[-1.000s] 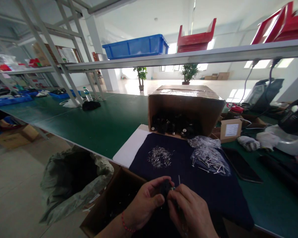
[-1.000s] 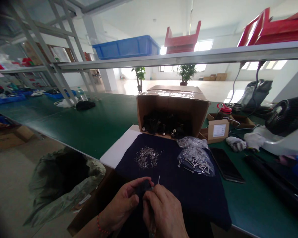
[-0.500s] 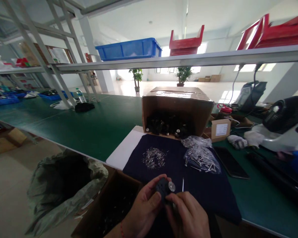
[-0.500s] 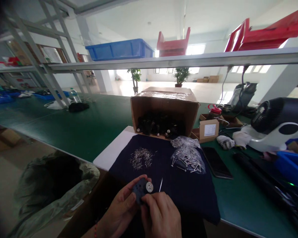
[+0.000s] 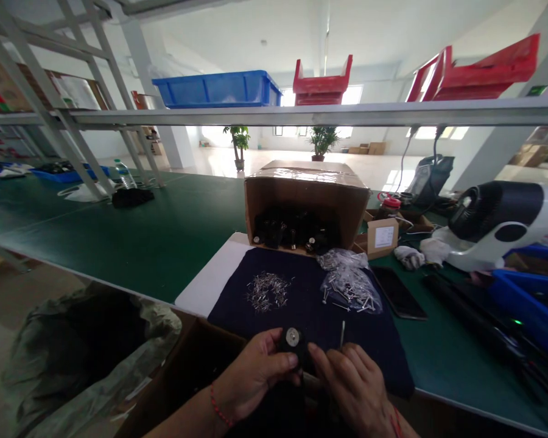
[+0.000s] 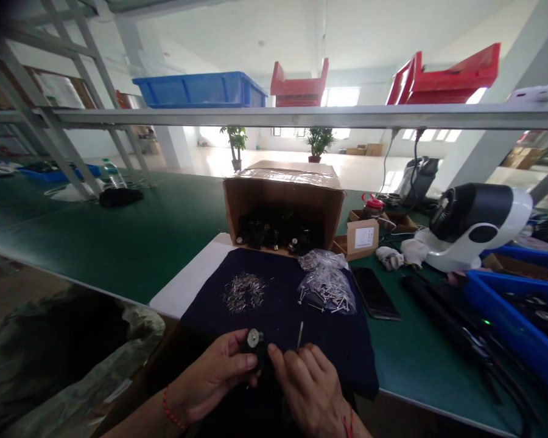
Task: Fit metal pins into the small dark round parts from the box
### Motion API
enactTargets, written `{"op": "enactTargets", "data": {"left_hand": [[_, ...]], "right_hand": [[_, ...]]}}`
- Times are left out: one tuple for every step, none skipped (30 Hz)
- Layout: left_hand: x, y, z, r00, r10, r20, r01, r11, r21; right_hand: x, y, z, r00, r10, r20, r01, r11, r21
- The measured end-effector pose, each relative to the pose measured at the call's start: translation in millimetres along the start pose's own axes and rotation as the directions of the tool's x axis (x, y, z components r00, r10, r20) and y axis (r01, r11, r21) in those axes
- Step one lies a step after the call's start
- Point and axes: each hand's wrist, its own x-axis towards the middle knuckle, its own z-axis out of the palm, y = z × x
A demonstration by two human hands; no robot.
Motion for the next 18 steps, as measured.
{"op": "enactTargets", "data": {"left_hand": [[1,-1,0.0,0.999,0.027,-0.019,-0.027,1.0,0.009],[2,-2,-0.4,0.998,0.052,-0.036,-0.051,0.998,0.025],[3,-3,-1.2,0.996,0.069,-0.049,-0.067,0.997,0.044],[4,-4,-2.3,0.995,0.08,-0.056,-0.076,0.995,0.061],[5,-5,-3.5,0.995,0.083,-0.058,-0.079,0.994,0.078],[6,-5,-4.8,0.995,0.084,-0.058,-0.079,0.993,0.093],[7,-6,-5.9,0.995,0.083,-0.056,-0.077,0.992,0.105],[8,-6,-6.6,0.995,0.08,-0.053,-0.074,0.991,0.114],[9,-6,-7.0,0.996,0.078,-0.049,-0.071,0.99,0.119],[10,-5,-6.9,0.996,0.076,-0.045,-0.071,0.99,0.121],[11,-4,-6.4,0.996,0.075,-0.042,-0.07,0.991,0.114],[12,-3,-5.7,0.996,0.075,-0.041,-0.071,0.992,0.103],[13,-2,-5.0,0.996,0.077,-0.04,-0.074,0.994,0.086],[14,0,-4.4,0.996,0.08,-0.038,-0.077,0.995,0.065],[15,1,-4.2,0.996,0.082,-0.035,-0.081,0.996,0.038],[16,2,-4.5,0.996,0.084,-0.03,-0.084,0.996,0.006],[17,2,-5.2,0.996,0.086,-0.023,-0.086,0.996,-0.032],[19,2,-6.2,0.996,0.09,-0.017,-0.091,0.993,-0.076]], "right_hand": [[-1,12,3,0.998,0.063,0.026,-0.062,0.997,-0.036],[-1,25,6,0.99,0.132,0.054,-0.127,0.988,-0.084],[1,39,9,0.97,0.222,0.102,-0.207,0.968,-0.142],[3,52,11,0.946,0.287,0.151,-0.255,0.946,-0.2],[7,63,13,0.933,0.306,0.192,-0.254,0.933,-0.255],[11,73,15,0.925,0.297,0.236,-0.221,0.928,-0.301],[16,80,17,0.923,0.269,0.277,-0.172,0.929,-0.328],[20,85,19,0.921,0.225,0.317,-0.112,0.935,-0.337],[24,88,22,0.918,0.176,0.354,-0.053,0.942,-0.331],[28,88,26,0.913,0.126,0.387,0.002,0.95,-0.313],[31,88,30,0.907,0.081,0.414,0.048,0.955,-0.292],[33,87,33,0.899,0.039,0.436,0.091,0.957,-0.274],[34,86,37,0.892,0.007,0.452,0.125,0.957,-0.261],[34,86,39,0.888,-0.014,0.46,0.146,0.956,-0.254],[34,87,40,0.888,-0.023,0.46,0.156,0.955,-0.253],[33,88,39,0.891,-0.021,0.453,0.154,0.954,-0.259],[32,89,37,0.898,-0.01,0.441,0.143,0.952,-0.269],[31,90,33,0.903,0.004,0.429,0.131,0.949,-0.285]]}}
